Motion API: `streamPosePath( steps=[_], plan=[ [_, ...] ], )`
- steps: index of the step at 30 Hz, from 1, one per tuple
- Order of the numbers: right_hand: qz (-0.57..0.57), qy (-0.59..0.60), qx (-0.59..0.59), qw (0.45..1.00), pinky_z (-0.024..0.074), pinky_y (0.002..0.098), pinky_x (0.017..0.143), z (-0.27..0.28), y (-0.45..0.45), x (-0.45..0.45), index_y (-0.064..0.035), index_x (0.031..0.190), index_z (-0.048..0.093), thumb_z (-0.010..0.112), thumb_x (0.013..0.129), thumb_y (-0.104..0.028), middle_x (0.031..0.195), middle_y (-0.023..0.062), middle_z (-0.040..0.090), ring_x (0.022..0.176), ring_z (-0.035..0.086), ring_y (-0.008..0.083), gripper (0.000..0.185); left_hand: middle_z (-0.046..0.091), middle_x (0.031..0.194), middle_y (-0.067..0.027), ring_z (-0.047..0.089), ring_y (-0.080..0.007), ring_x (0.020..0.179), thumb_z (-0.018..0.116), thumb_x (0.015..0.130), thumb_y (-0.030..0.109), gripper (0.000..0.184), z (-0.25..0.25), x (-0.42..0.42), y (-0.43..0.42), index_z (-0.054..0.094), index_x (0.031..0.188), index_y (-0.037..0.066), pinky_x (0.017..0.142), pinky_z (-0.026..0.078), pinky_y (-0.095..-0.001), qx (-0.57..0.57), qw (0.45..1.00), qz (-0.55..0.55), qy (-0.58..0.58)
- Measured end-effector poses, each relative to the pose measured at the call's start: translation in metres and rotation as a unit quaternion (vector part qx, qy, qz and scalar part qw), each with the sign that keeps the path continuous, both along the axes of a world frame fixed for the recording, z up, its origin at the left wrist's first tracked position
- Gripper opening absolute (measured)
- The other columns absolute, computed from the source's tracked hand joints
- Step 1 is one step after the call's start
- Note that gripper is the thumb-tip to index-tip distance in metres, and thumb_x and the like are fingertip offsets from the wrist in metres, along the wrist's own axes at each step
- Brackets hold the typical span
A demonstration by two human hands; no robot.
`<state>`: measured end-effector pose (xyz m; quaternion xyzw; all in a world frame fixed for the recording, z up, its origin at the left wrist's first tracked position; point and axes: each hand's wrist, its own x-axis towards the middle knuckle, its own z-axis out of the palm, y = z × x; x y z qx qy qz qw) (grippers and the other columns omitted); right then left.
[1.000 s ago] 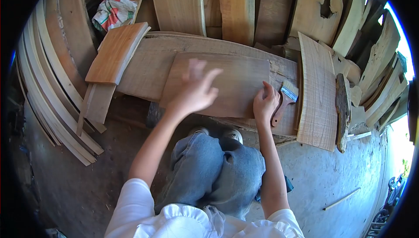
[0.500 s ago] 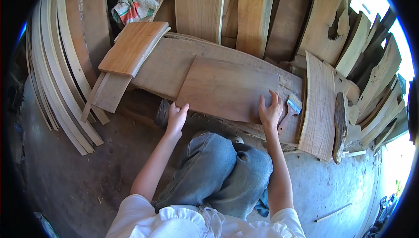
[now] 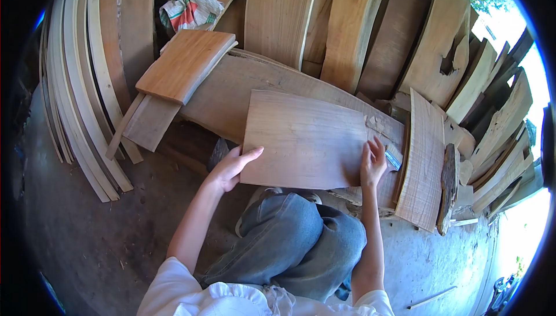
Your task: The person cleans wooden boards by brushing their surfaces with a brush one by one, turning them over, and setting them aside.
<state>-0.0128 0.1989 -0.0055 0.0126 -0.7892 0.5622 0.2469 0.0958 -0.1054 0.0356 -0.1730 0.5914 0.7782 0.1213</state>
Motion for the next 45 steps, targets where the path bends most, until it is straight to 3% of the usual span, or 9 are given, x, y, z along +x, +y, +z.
streamPosePath(
  steps=[6,9,18,21,24,30,35,39,45],
  plan=[
    [-0.185,0.206,-0.056,0.959,0.0415,0.026,0.07,-0.005,-0.004,0.003,-0.0077,0.124,0.034,0.05,0.086,-0.016,0.094,0.0095,0.052,0.082,0.049,0.0144,0.042,0.057,0.09,-0.0089,0.054,-0.0141,0.085,0.063,0.075,0.02,0.035,0.027,-0.005,0.001,0.053,0.099,-0.003,0.074,0.042,-0.0253,0.064,0.988,0.082,0.113],
    [-0.205,0.209,0.003,0.956,0.0388,0.0299,0.078,-0.006,-0.015,0.008,-0.0076,0.125,0.031,0.047,0.087,-0.016,0.101,0.0125,0.049,0.091,0.047,0.0178,0.042,0.057,0.085,-0.0065,0.056,-0.0143,0.078,0.063,0.073,0.018,0.03,0.04,0.008,-0.009,0.054,0.097,0.001,0.065,0.046,-0.0265,0.138,0.968,0.161,0.131],
    [-0.018,0.137,0.053,0.989,0.0408,0.0334,0.076,-0.011,-0.032,0.016,-0.0035,0.126,0.032,0.055,0.078,-0.008,0.099,0.0143,0.049,0.091,0.049,0.0225,0.052,0.054,0.097,-0.006,0.054,-0.0146,0.09,0.066,0.071,0.017,0.039,0.046,-0.029,-0.086,0.05,0.103,0.001,0.077,0.046,-0.0284,0.073,0.869,0.401,0.28],
    [-0.004,0.108,0.089,0.99,0.0408,0.0336,0.075,-0.012,-0.03,0.013,-0.0042,0.126,0.031,0.056,0.077,-0.009,0.098,0.0145,0.049,0.089,0.049,0.0232,0.055,0.053,0.104,-0.0086,0.053,-0.018,0.096,0.063,0.074,0.013,0.038,0.033,-0.055,-0.135,0.048,0.107,0.001,0.076,0.048,-0.0354,-0.015,0.871,0.433,0.231],
    [-0.005,0.104,0.083,0.991,0.0408,0.0333,0.073,-0.013,-0.03,0.012,-0.0046,0.126,0.031,0.056,0.076,-0.011,0.098,0.0137,0.049,0.087,0.049,0.023,0.056,0.051,0.109,-0.0093,0.051,-0.0216,0.101,0.06,0.077,0.012,0.036,0.015,-0.064,-0.165,0.048,0.109,0.003,0.077,0.047,-0.0431,0.116,0.841,0.448,0.281],
    [0.003,0.077,0.055,0.996,0.0413,0.0315,0.07,-0.009,-0.031,0.015,-0.0045,0.126,0.032,0.056,0.077,-0.01,0.096,0.0122,0.05,0.085,0.049,0.0208,0.055,0.048,0.113,-0.0119,0.051,-0.0215,0.099,0.058,0.081,0.019,0.041,-0.03,-0.087,-0.2,0.043,0.111,-0.005,0.08,0.045,-0.0359,0.001,0.826,0.518,0.222],
    [0.012,0.072,0.06,0.996,0.0421,0.0288,0.066,-0.01,-0.029,0.013,-0.0041,0.125,0.032,0.056,0.077,-0.009,0.093,0.0112,0.051,0.083,0.05,0.0187,0.054,0.046,0.117,-0.0138,0.051,-0.0226,0.1,0.055,0.084,0.023,0.045,-0.011,-0.113,-0.202,0.04,0.114,-0.007,0.083,0.045,-0.0365,-0.032,0.799,0.578,0.166],
    [0.008,0.075,0.072,0.995,0.0428,0.0278,0.066,-0.007,-0.03,0.014,-0.0063,0.125,0.033,0.053,0.081,-0.013,0.092,0.0097,0.053,0.081,0.052,0.0156,0.049,0.038,0.123,-0.0145,0.048,-0.0272,0.104,0.05,0.086,0.027,0.049,-0.006,-0.125,-0.221,0.036,0.118,-0.007,0.081,0.049,-0.0446,-0.113,0.84,0.527,0.063],
    [0.011,0.056,0.042,0.997,0.0444,0.0271,0.066,-0.006,-0.028,0.014,-0.0069,0.126,0.032,0.051,0.083,-0.014,0.092,0.0095,0.053,0.078,0.052,0.0146,0.048,0.049,0.109,-0.0163,0.059,-0.0263,0.082,0.049,0.086,0.032,0.049,-0.028,-0.117,-0.252,0.037,0.116,-0.005,0.064,0.057,-0.0337,-0.063,0.893,0.443,0.054]
  ],
)
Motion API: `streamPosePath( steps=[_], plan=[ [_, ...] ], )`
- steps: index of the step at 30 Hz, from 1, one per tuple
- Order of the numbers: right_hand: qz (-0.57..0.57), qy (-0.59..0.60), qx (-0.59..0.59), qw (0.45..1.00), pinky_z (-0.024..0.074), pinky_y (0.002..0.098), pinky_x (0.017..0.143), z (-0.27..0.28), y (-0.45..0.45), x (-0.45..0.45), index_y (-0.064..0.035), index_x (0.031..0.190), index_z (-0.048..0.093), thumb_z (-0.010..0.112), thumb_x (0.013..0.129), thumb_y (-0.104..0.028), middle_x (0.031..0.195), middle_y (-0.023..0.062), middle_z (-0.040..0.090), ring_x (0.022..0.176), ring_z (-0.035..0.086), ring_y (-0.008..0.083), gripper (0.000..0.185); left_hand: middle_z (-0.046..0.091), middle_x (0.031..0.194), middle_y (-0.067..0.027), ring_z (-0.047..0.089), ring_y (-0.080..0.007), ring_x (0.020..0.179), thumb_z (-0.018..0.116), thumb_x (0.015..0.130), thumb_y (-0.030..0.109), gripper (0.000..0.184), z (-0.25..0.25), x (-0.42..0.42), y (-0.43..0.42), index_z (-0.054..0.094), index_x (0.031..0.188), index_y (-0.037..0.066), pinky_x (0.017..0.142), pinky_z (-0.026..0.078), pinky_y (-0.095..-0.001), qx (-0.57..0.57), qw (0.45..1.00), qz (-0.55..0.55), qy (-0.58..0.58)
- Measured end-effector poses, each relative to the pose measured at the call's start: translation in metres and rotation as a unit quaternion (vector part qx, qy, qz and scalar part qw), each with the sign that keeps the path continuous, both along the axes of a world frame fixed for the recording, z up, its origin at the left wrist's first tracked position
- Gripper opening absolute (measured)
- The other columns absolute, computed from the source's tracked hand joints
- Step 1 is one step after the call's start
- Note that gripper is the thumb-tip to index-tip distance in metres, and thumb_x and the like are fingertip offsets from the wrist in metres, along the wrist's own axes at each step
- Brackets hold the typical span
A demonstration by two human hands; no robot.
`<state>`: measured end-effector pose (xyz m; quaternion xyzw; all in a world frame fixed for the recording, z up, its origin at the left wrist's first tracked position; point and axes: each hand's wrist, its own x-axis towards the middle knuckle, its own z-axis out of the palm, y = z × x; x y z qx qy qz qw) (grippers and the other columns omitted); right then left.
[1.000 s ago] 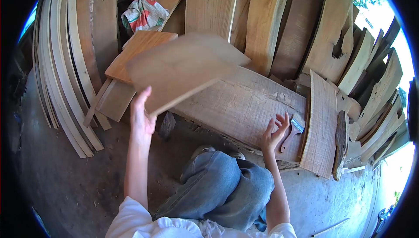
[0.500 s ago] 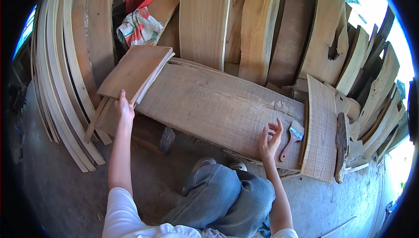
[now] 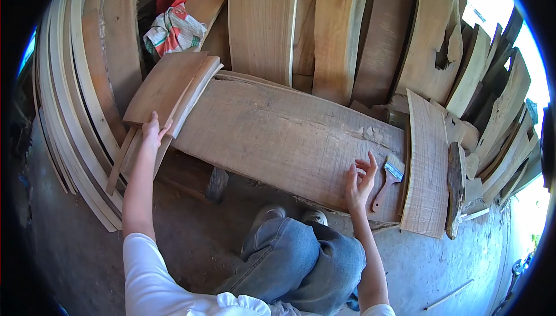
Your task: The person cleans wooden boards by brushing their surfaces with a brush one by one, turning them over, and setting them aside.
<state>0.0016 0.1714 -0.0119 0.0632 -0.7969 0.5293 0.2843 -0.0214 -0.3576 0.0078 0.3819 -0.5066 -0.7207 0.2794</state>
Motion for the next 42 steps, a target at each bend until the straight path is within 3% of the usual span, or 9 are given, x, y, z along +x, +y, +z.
streamPosePath(
  steps=[3,4,11,18,20,21,26,33,42],
  plan=[
    [0.001,-0.022,-0.018,1.0,0.0445,0.0271,0.067,0.005,-0.002,0.003,-0.0073,0.126,0.033,0.052,0.083,-0.014,0.092,0.0096,0.054,0.08,0.053,0.0148,0.047,0.052,0.105,-0.014,0.059,-0.0245,0.082,0.048,0.085,0.039,0.052,0.007,0.01,-0.012,0.039,0.116,-0.001,0.063,0.056,-0.0293,-0.004,0.993,-0.093,-0.079],
    [0.004,-0.003,-0.015,1.0,0.0435,0.0251,0.058,0.004,-0.001,0.001,-0.0031,0.124,0.032,0.053,0.081,-0.011,0.093,0.0118,0.051,0.074,0.051,0.0141,0.049,0.054,0.101,-0.0115,0.06,-0.0219,0.08,0.048,0.083,0.045,0.055,0.011,0.014,-0.02,0.04,0.116,0.002,0.062,0.055,-0.0254,-0.001,0.982,-0.155,-0.105],
    [0.002,-0.009,-0.025,1.0,0.0438,0.0251,0.058,0.002,-0.001,0.001,-0.0042,0.124,0.033,0.054,0.081,-0.011,0.093,0.0111,0.051,0.075,0.052,0.0138,0.049,0.056,0.086,-0.0098,0.059,-0.0164,0.07,0.049,0.079,0.05,0.054,0.022,0.031,-0.022,0.047,0.106,0.003,0.057,0.054,-0.0197,-0.068,0.963,-0.189,-0.179],
    [-0.012,-0.008,-0.016,1.0,0.0446,0.0264,0.063,0.001,0.001,0.0,-0.0051,0.124,0.034,0.054,0.079,-0.01,0.094,0.0111,0.052,0.075,0.053,0.0153,0.049,0.057,0.082,-0.012,0.059,-0.017,0.066,0.048,0.079,0.052,0.057,0.018,0.034,-0.052,0.046,0.105,0.001,0.056,0.054,-0.0221,-0.051,0.923,-0.263,-0.275],
    [-0.012,-0.013,-0.024,1.0,0.0447,0.0268,0.064,0.001,0.0,0.0,-0.0052,0.124,0.034,0.054,0.079,-0.009,0.094,0.0111,0.052,0.076,0.053,0.0154,0.049,0.057,0.079,-0.0118,0.06,-0.0186,0.068,0.05,0.078,0.052,0.062,0.039,0.042,-0.024,0.042,0.109,-0.001,0.058,0.054,-0.0246,-0.069,0.912,-0.262,-0.307],
    [-0.011,-0.015,-0.029,0.999,0.0447,0.0267,0.064,0.001,0.0,-0.001,-0.0052,0.124,0.034,0.055,0.079,-0.009,0.093,0.0111,0.052,0.076,0.053,0.0153,0.049,0.056,0.084,-0.015,0.06,-0.0222,0.075,0.052,0.077,0.052,0.066,0.04,0.044,-0.024,0.037,0.113,-0.002,0.066,0.054,-0.0289,-0.064,0.913,-0.268,-0.301],
    [-0.013,-0.015,-0.057,0.998,0.0451,0.0255,0.061,0.0,0.0,0.0,-0.0048,0.123,0.034,0.055,0.077,-0.006,0.092,0.0105,0.052,0.073,0.053,0.0137,0.05,0.05,0.1,-0.0218,0.057,-0.0295,0.086,0.054,0.077,0.048,0.067,0.023,0.037,-0.043,0.031,0.118,0.0,0.077,0.052,-0.0337,0.007,0.941,-0.262,-0.215],
    [-0.02,-0.022,-0.043,0.999,0.0462,0.0255,0.061,-0.003,-0.001,-0.001,-0.0067,0.123,0.035,0.057,0.077,-0.009,0.09,0.0099,0.052,0.071,0.054,0.0141,0.05,0.052,0.096,-0.0258,0.057,-0.0307,0.086,0.056,0.077,0.045,0.073,0.023,0.035,-0.052,0.023,0.122,-0.002,0.077,0.052,-0.0335,0.007,0.939,-0.261,-0.223],
    [-0.032,-0.026,-0.007,0.999,0.0465,0.0253,0.06,-0.005,-0.001,0.001,-0.0071,0.122,0.035,0.058,0.078,-0.01,0.088,0.0083,0.052,0.065,0.052,0.0117,0.05,0.056,0.091,-0.0209,0.059,-0.0269,0.083,0.053,0.078,0.048,0.064,0.025,0.03,-0.055,0.034,0.114,-0.002,0.074,0.052,-0.0332,-0.028,0.92,-0.288,-0.266]
  ],
)
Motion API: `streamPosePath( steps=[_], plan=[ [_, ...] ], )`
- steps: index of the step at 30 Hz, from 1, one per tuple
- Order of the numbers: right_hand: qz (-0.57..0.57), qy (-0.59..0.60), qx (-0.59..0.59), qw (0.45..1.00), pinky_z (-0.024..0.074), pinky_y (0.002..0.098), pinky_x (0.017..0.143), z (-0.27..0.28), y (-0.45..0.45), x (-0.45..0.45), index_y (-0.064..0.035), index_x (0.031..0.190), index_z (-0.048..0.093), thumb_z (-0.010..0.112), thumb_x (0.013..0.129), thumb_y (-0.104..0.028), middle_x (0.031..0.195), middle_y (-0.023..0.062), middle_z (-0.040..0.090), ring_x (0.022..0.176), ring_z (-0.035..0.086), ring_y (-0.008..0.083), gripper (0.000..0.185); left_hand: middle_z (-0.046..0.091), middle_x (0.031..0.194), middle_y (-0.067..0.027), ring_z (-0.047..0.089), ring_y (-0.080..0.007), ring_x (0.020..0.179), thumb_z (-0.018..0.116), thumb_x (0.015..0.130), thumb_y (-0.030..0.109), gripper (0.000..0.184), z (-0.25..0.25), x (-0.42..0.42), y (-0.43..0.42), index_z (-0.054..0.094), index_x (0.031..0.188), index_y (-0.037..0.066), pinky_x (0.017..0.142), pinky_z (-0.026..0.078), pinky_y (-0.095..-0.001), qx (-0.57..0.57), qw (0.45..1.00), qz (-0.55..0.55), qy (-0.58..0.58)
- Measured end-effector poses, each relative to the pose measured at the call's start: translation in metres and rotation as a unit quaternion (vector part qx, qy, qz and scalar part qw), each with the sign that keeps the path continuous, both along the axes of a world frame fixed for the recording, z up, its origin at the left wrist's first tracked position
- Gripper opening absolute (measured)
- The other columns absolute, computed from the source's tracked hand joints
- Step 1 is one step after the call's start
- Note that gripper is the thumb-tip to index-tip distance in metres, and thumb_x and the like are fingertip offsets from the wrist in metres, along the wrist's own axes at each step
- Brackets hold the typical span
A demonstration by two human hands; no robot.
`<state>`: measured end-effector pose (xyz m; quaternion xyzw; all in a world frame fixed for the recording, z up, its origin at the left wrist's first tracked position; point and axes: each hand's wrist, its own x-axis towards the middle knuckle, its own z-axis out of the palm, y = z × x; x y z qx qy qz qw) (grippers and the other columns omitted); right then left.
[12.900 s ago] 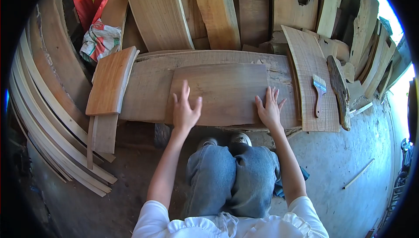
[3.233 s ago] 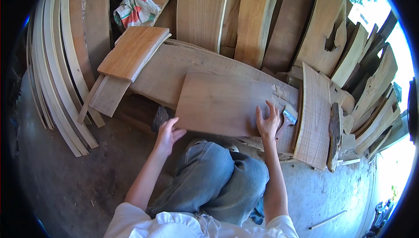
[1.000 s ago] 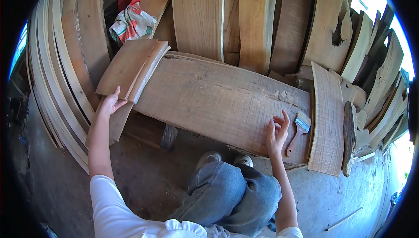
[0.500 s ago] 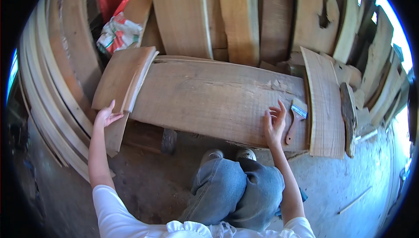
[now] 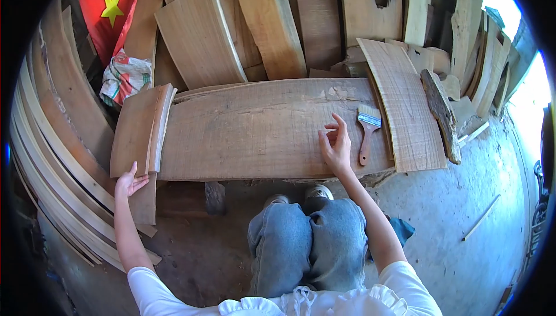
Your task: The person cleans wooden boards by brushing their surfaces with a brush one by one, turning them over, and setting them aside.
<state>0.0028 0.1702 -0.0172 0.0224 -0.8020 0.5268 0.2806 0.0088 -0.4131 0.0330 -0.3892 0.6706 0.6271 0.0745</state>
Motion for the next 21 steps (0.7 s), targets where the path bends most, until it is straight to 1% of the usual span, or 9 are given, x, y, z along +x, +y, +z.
streamPosePath(
  steps=[4,8,10,12,15,17,18,20,21],
  plan=[
    [0.005,0.003,-0.008,1.0,0.0459,0.0275,0.06,0.0,0.0,0.0,-0.0043,0.12,0.037,0.06,0.074,-0.009,0.088,0.0105,0.052,0.063,0.053,0.0153,0.052,0.059,0.086,-0.0145,0.059,-0.0221,0.077,0.051,0.075,0.057,0.065,0.0,-0.001,-0.002,0.04,0.109,0.002,0.07,0.052,-0.0324,-0.034,0.998,-0.025,-0.04],
    [0.01,0.003,-0.059,0.998,0.0459,0.0275,0.062,0.003,0.005,0.004,-0.0043,0.108,0.05,0.059,0.075,-0.009,0.09,0.0112,0.053,0.068,0.055,0.0162,0.034,0.06,0.081,-0.0048,0.058,-0.0149,0.068,0.052,0.07,0.065,0.065,-0.008,0.011,0.009,0.05,0.098,0.006,0.062,0.048,-0.0267,-0.107,0.994,-0.019,0.009],
    [-0.01,0.055,-0.003,0.998,0.0454,0.0285,0.067,0.024,0.024,0.022,-0.003,0.09,0.059,0.059,0.075,-0.008,0.088,0.011,0.055,0.078,0.056,0.0187,0.015,0.06,0.081,-0.0038,0.058,-0.0134,0.069,0.054,0.07,0.063,0.062,-0.01,0.018,0.026,0.052,0.093,0.006,0.061,0.047,-0.024,-0.15,0.987,0.031,0.054],
    [-0.122,0.159,0.097,0.975,0.0443,0.0312,0.072,0.042,0.053,0.045,-0.0025,0.088,0.059,0.059,0.073,-0.005,0.09,0.0113,0.056,0.081,0.055,0.0238,0.016,0.06,0.083,-0.0032,0.058,-0.0112,0.073,0.057,0.069,0.061,0.062,-0.014,0.021,0.03,0.053,0.095,0.005,0.064,0.047,-0.0213,-0.156,0.984,0.058,0.058],
    [-0.349,0.117,0.11,0.923,0.035,0.0382,0.088,0.035,0.115,0.08,-0.0032,0.095,0.057,0.061,0.07,-0.006,0.098,0.0124,0.055,0.097,0.05,0.0274,0.025,0.061,0.089,-0.0044,0.058,-0.0095,0.082,0.061,0.069,0.057,0.062,-0.016,0.027,0.033,0.056,0.097,0.002,0.073,0.045,-0.018,-0.126,0.983,0.089,0.098],
    [-0.438,0.011,0.216,0.873,0.0286,0.0395,0.093,0.038,0.139,0.106,-0.004,0.113,0.047,0.065,0.069,-0.013,0.113,0.0153,0.047,0.109,0.041,0.0285,0.048,0.06,0.091,-0.0047,0.057,-0.0096,0.085,0.061,0.07,0.056,0.06,-0.018,0.026,0.035,0.056,0.096,0.002,0.075,0.044,-0.0193,-0.14,0.98,0.098,0.1],
    [-0.442,0.01,0.219,0.87,0.0286,0.0395,0.093,0.024,0.155,0.114,-0.004,0.113,0.047,0.065,0.069,-0.013,0.113,0.0153,0.047,0.109,0.041,0.0285,0.048,0.059,0.092,-0.0049,0.056,-0.0099,0.086,0.061,0.07,0.056,0.06,-0.018,0.027,0.036,0.056,0.096,0.001,0.077,0.044,-0.0201,-0.149,0.979,0.099,0.102],
    [-0.55,-0.05,0.185,0.813,0.0256,0.0391,0.096,-0.018,0.188,0.117,-0.0035,0.127,0.031,0.067,0.069,-0.021,0.122,0.0173,0.038,0.113,0.035,0.0307,0.07,0.059,0.092,-0.0052,0.056,-0.0103,0.087,0.061,0.07,0.056,0.061,-0.023,0.024,0.034,0.056,0.097,0.001,0.077,0.043,-0.0205,-0.16,0.977,0.097,0.104],
    [-0.588,-0.136,0.01,0.798,0.031,0.0411,0.092,-0.027,0.199,0.118,-0.0017,0.131,0.022,0.066,0.071,-0.031,0.122,0.0182,0.037,0.11,0.039,0.0316,0.08,0.059,0.093,-0.0055,0.056,-0.0106,0.087,0.061,0.07,0.056,0.062,-0.027,0.024,0.032,0.056,0.098,0.001,0.077,0.043,-0.021,-0.174,0.974,0.102,0.105]
  ],
)
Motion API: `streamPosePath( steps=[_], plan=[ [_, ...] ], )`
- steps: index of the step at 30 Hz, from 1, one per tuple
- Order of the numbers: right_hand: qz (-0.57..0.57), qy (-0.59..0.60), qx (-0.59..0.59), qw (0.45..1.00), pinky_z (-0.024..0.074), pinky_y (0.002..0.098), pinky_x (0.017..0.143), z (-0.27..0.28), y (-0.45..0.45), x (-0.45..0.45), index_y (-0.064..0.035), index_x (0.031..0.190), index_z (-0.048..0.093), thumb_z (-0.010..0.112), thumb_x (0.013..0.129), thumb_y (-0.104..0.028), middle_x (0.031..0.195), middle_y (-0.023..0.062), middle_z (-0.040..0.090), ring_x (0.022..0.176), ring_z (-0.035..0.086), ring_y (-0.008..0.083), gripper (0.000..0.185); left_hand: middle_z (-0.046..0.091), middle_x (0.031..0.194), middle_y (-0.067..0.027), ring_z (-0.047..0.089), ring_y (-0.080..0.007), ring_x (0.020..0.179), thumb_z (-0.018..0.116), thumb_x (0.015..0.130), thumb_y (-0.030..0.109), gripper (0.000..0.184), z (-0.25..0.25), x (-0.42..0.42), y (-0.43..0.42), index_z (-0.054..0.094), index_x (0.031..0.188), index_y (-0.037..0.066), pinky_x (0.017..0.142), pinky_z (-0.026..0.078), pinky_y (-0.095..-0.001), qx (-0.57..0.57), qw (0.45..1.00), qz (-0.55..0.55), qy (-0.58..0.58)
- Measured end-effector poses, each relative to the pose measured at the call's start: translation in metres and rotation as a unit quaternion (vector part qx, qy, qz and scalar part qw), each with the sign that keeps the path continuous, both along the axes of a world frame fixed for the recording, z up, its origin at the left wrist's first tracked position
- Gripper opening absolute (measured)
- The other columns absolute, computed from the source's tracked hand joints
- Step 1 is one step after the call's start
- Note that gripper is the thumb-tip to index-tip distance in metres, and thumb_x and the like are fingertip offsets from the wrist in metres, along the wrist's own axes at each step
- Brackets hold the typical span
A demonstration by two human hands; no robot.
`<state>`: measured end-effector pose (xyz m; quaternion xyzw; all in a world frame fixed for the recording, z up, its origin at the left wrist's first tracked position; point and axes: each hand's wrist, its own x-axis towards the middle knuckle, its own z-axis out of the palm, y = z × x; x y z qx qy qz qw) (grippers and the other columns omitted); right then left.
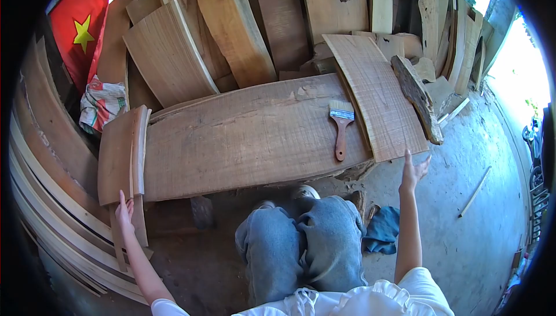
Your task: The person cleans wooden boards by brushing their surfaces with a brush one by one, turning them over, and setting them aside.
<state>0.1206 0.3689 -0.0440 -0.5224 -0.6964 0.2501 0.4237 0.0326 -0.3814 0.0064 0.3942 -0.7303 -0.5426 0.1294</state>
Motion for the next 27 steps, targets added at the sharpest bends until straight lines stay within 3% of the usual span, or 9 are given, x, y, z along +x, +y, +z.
streamPosePath(
  steps=[1,2,3,5,6,10,17,20,27],
  plan=[
    [0.062,0.12,-0.186,0.973,0.0358,0.0414,0.087,0.018,-0.004,0.006,-0.0014,0.13,0.024,0.065,0.072,-0.034,0.121,0.0177,0.037,0.106,0.043,0.0308,0.078,0.059,0.093,-0.006,0.056,-0.0113,0.087,0.06,0.07,0.057,0.063,-0.002,0.001,-0.001,0.056,0.099,0.0,0.078,0.043,-0.0218,-0.006,1.0,-0.004,0.008],
    [0.121,0.233,-0.362,0.894,0.0405,0.0416,0.083,0.038,-0.009,0.011,-0.0011,0.128,0.025,0.064,0.073,-0.037,0.121,0.0171,0.038,0.102,0.047,0.03,0.077,0.059,0.093,-0.006,0.056,-0.0113,0.087,0.06,0.07,0.057,0.063,-0.006,0.001,0.0,0.056,0.099,0.0,0.078,0.043,-0.0218,-0.003,1.0,-0.005,0.005],
    [0.221,0.25,-0.412,0.848,0.0464,0.0384,0.072,0.024,0.008,0.012,-0.0016,0.124,0.031,0.063,0.074,-0.04,0.116,0.016,0.042,0.091,0.053,0.0268,0.07,0.059,0.093,-0.0061,0.056,-0.0112,0.087,0.06,0.07,0.057,0.063,-0.009,0.002,0.001,0.056,0.098,0.0,0.077,0.043,-0.0218,-0.006,1.0,-0.002,0.006],
    [0.263,0.266,-0.454,0.808,0.0472,0.0376,0.072,0.014,0.014,-0.001,-0.0032,0.117,0.038,0.063,0.075,-0.037,0.107,0.0136,0.049,0.085,0.056,0.0252,0.059,0.06,0.092,-0.0063,0.057,-0.011,0.086,0.059,0.071,0.056,0.062,-0.008,0.0,0.004,0.057,0.096,0.0,0.077,0.043,-0.0218,-0.013,1.0,0.004,0.01],
    [0.242,0.303,-0.443,0.808,0.049,0.0375,0.07,0.008,0.011,-0.01,-0.0028,0.111,0.043,0.064,0.075,-0.033,0.098,0.0112,0.054,0.083,0.057,0.0232,0.052,0.06,0.092,-0.0064,0.057,-0.0109,0.085,0.059,0.072,0.056,0.061,-0.006,0.0,0.005,0.057,0.095,0.0,0.076,0.043,-0.0218,-0.018,1.0,0.007,0.013],
    [0.231,0.367,-0.434,0.79,0.0526,0.034,0.064,0.003,0.002,-0.026,-0.0006,0.105,0.047,0.067,0.074,-0.026,0.095,0.0097,0.056,0.081,0.058,0.0202,0.045,0.06,0.088,-0.0063,0.057,-0.0099,0.081,0.058,0.073,0.056,0.058,-0.008,-0.002,0.004,0.058,0.09,0.0,0.073,0.043,-0.0206,-0.034,0.999,0.016,0.034],
    [0.284,0.375,-0.442,0.764,0.0544,0.0358,0.062,0.018,-0.008,-0.024,0.001,0.104,0.048,0.065,0.076,-0.019,0.093,0.0109,0.057,0.079,0.06,0.0226,0.039,0.059,0.077,-0.0032,0.056,-0.0066,0.068,0.059,0.073,0.053,0.051,-0.009,-0.003,0.006,0.059,0.078,0.003,0.061,0.043,-0.017,-0.048,0.997,0.032,0.052],
    [0.286,0.379,-0.416,0.776,0.0558,0.0328,0.058,0.028,-0.04,-0.028,0.003,0.102,0.048,0.065,0.075,-0.016,0.093,0.0115,0.056,0.079,0.06,0.0217,0.037,0.059,0.075,-0.0026,0.055,-0.0061,0.067,0.059,0.073,0.054,0.05,-0.011,-0.003,0.004,0.058,0.075,0.004,0.059,0.042,-0.0168,-0.046,0.997,0.025,0.062],
    [0.301,0.436,-0.402,0.747,0.0567,0.034,0.06,0.05,-0.112,-0.037,0.0027,0.105,0.043,0.062,0.076,-0.013,0.099,0.0126,0.05,0.085,0.056,0.0208,0.038,0.059,0.073,-0.0028,0.054,-0.0066,0.065,0.058,0.073,0.055,0.051,-0.008,-0.001,0.014,0.057,0.074,0.004,0.058,0.04,-0.0174,-0.063,0.994,0.026,0.088]
  ],
)
